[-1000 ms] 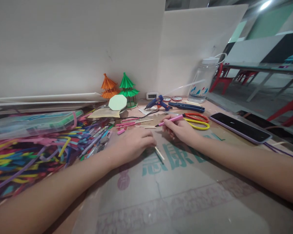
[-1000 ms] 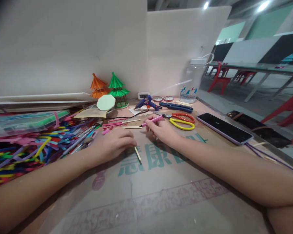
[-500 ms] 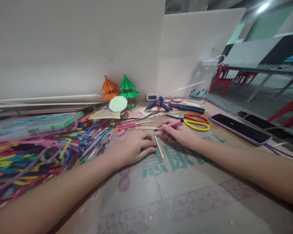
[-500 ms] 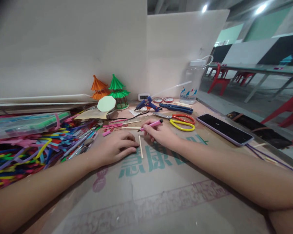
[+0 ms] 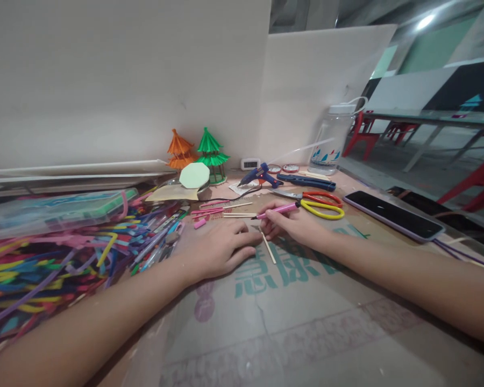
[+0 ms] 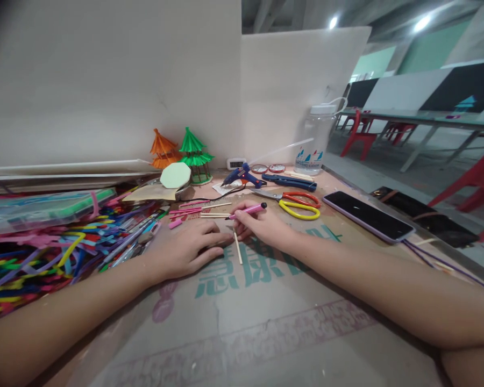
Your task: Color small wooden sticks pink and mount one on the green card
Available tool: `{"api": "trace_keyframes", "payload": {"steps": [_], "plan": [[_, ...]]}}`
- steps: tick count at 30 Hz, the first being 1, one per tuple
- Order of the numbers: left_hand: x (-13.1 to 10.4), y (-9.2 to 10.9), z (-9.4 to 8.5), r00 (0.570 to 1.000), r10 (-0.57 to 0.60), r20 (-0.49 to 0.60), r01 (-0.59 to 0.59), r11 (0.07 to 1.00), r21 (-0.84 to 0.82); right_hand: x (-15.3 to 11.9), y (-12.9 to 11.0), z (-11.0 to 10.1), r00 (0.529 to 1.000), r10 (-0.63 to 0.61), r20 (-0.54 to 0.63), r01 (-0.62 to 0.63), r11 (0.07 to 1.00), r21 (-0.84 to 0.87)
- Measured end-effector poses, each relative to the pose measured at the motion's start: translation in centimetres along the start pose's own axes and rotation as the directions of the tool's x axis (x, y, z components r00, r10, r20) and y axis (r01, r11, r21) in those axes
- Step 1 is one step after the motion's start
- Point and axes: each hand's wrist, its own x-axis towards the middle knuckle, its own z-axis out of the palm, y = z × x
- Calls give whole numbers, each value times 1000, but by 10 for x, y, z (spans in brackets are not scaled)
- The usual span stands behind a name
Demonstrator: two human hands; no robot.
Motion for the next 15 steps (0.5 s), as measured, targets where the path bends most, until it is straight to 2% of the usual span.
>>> {"api": "trace_keyframes", "payload": {"steps": [8,15], "plan": [[2,-5,1,997,50,63,-53,997,51,-1,1,0,999,-26,28,27,1000,-14],[0,-7,2,997,38,61,-39,999,11,5,2,-6,981,-103,-163,54,958,-283]]}}
